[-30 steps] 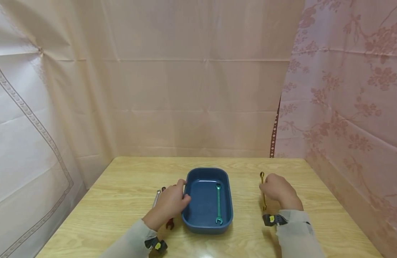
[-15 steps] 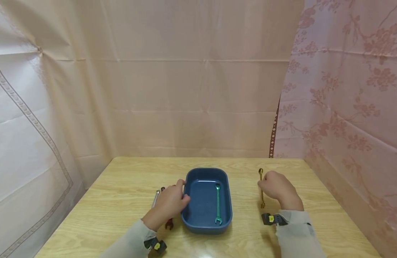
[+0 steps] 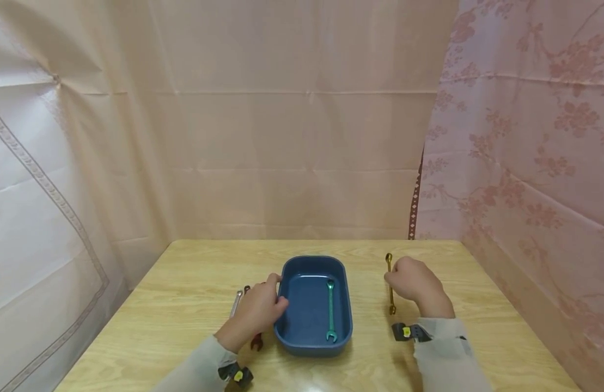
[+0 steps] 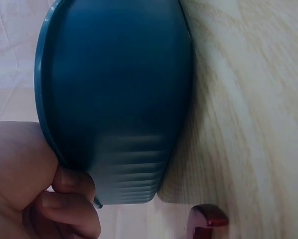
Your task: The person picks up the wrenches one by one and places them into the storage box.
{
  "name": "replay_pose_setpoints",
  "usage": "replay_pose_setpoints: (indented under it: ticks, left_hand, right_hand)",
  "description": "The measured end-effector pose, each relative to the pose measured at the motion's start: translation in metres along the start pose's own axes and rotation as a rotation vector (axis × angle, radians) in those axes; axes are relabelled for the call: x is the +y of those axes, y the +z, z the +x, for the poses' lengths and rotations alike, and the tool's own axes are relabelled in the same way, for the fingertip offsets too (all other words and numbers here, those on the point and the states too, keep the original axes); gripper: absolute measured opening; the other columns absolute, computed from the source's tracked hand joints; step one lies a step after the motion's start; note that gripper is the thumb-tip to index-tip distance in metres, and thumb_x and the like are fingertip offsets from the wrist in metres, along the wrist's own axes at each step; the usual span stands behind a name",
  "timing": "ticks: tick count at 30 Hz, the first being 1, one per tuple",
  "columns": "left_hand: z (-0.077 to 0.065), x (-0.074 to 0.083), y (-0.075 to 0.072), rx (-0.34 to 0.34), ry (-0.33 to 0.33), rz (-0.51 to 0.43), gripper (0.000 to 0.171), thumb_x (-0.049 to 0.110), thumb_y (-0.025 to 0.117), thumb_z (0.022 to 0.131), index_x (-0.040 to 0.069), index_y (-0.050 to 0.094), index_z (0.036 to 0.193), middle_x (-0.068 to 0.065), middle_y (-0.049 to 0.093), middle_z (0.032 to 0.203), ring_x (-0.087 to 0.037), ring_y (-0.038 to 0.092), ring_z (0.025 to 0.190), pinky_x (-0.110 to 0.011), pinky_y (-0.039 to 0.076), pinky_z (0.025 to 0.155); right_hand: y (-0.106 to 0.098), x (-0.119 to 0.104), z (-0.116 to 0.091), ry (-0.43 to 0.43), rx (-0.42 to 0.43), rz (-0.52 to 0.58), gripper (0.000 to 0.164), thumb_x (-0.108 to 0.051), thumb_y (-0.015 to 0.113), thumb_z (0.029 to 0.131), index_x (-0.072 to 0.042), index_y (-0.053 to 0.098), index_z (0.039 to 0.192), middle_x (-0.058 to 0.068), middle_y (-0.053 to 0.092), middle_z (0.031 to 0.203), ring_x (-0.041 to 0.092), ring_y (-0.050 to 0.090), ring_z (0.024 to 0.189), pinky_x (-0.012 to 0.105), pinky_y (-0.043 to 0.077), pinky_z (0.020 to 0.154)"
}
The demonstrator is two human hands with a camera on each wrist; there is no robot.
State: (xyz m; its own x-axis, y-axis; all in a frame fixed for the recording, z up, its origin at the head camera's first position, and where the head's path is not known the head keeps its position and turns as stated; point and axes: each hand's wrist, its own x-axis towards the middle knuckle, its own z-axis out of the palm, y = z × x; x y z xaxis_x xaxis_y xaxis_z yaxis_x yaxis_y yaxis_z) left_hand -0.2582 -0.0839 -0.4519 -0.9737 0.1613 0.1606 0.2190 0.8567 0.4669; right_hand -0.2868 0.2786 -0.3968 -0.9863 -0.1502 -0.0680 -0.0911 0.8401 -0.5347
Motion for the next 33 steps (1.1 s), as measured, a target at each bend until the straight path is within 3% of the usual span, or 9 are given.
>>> replay_pose_setpoints:
  ticks: [6, 23, 33]
  left_hand:
    - [0.0, -0.001, 0.0, -0.019, -0.001, -0.076, 0.05, 0.02, 0.062, 0.096, 0.0, 0.051, 0.141, -0.001, 0.055, 0.063, -0.014, 0.051, 0.046, -0.028, 0.04, 0.043]
    - [0.004, 0.006, 0.004, -0.006, -0.002, -0.065, 0.051, 0.019, 0.062, 0.094, 0.0, 0.052, 0.14, -0.002, 0.056, 0.071, -0.015, 0.051, 0.05, -0.029, 0.04, 0.045]
    - [0.003, 0.008, 0.003, -0.001, -0.001, -0.052, 0.049, 0.019, 0.062, 0.094, 0.0, 0.053, 0.139, -0.002, 0.054, 0.069, -0.015, 0.05, 0.047, -0.029, 0.039, 0.044]
  right_hand:
    - [0.001, -0.01, 0.002, -0.013, 0.001, -0.021, 0.039, -0.023, 0.052, 0.098, -0.019, 0.039, 0.061, -0.006, 0.03, 0.054, 0.012, 0.024, 0.048, 0.03, 0.031, 0.05]
    - [-0.003, -0.039, 0.011, -0.055, 0.0, -0.071, 0.042, -0.023, 0.055, 0.097, -0.02, 0.039, 0.059, -0.007, 0.029, 0.054, 0.011, 0.024, 0.048, 0.027, 0.027, 0.048]
    - [0.002, -0.054, 0.013, -0.077, -0.001, -0.045, 0.041, -0.02, 0.055, 0.094, -0.021, 0.037, 0.057, -0.008, 0.028, 0.053, 0.01, 0.022, 0.048, 0.025, 0.024, 0.047]
